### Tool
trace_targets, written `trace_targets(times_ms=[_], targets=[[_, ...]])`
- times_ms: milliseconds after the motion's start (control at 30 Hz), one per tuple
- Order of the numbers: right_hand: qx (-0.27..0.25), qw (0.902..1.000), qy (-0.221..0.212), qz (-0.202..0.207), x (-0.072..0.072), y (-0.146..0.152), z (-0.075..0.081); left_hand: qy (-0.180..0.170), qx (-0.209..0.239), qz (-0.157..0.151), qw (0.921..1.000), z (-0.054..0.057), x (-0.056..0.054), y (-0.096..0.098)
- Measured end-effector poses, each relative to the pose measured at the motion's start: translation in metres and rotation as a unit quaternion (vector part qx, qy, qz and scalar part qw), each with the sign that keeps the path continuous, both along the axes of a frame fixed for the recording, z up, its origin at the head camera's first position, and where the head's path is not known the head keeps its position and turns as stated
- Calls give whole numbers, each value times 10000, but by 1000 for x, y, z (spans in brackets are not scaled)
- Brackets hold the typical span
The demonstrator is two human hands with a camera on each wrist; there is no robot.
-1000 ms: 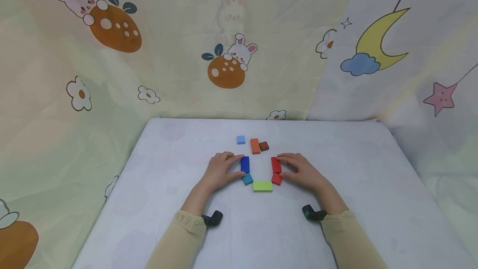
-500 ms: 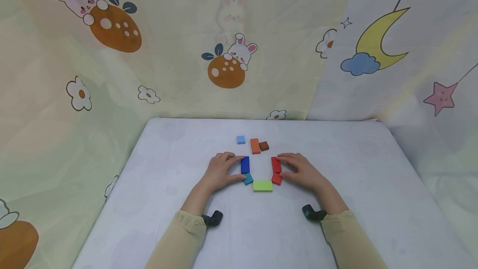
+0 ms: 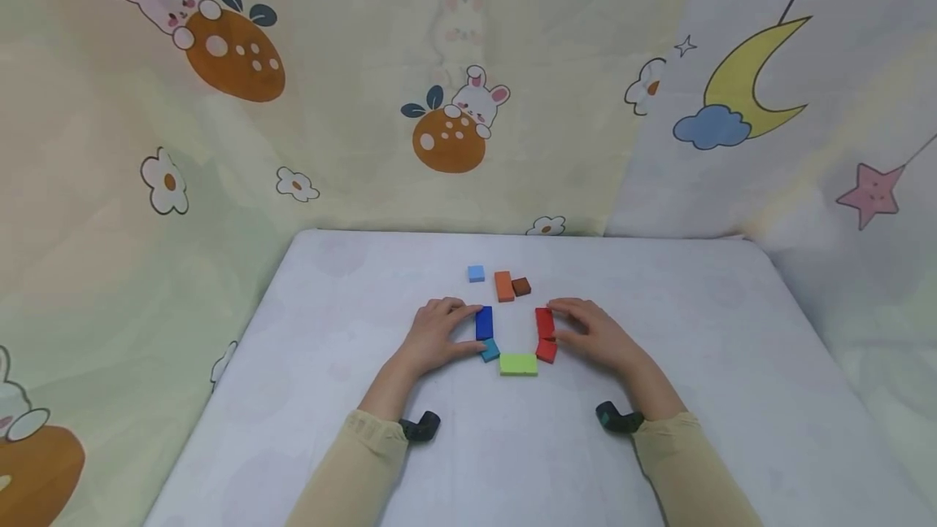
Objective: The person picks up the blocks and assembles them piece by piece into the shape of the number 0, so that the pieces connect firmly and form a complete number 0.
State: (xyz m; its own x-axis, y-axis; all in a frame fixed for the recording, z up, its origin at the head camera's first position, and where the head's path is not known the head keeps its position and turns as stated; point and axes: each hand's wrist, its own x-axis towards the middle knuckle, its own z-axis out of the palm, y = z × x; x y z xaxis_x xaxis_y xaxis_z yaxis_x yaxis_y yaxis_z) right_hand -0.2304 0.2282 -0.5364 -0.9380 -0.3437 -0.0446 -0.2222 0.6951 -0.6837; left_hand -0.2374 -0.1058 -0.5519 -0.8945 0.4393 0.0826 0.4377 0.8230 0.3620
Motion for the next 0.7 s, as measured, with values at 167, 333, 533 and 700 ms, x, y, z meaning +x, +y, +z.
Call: trace_targets(times_ms=[167, 333, 533, 700], targets=[[48, 9978, -557, -365, -3, -5, 13, -30, -54, 34, 10000, 1, 1, 1], [204, 9960, -771, -392, -25, -11, 27, -26, -42, 82, 10000, 0, 0, 1], [275, 9963, -781, -228, -58, -21, 39, -49, -68, 60, 9999, -2, 0, 1], [372, 9939, -1023, -190, -78, -30, 38, -40, -117, 51, 9999, -1, -1, 1]])
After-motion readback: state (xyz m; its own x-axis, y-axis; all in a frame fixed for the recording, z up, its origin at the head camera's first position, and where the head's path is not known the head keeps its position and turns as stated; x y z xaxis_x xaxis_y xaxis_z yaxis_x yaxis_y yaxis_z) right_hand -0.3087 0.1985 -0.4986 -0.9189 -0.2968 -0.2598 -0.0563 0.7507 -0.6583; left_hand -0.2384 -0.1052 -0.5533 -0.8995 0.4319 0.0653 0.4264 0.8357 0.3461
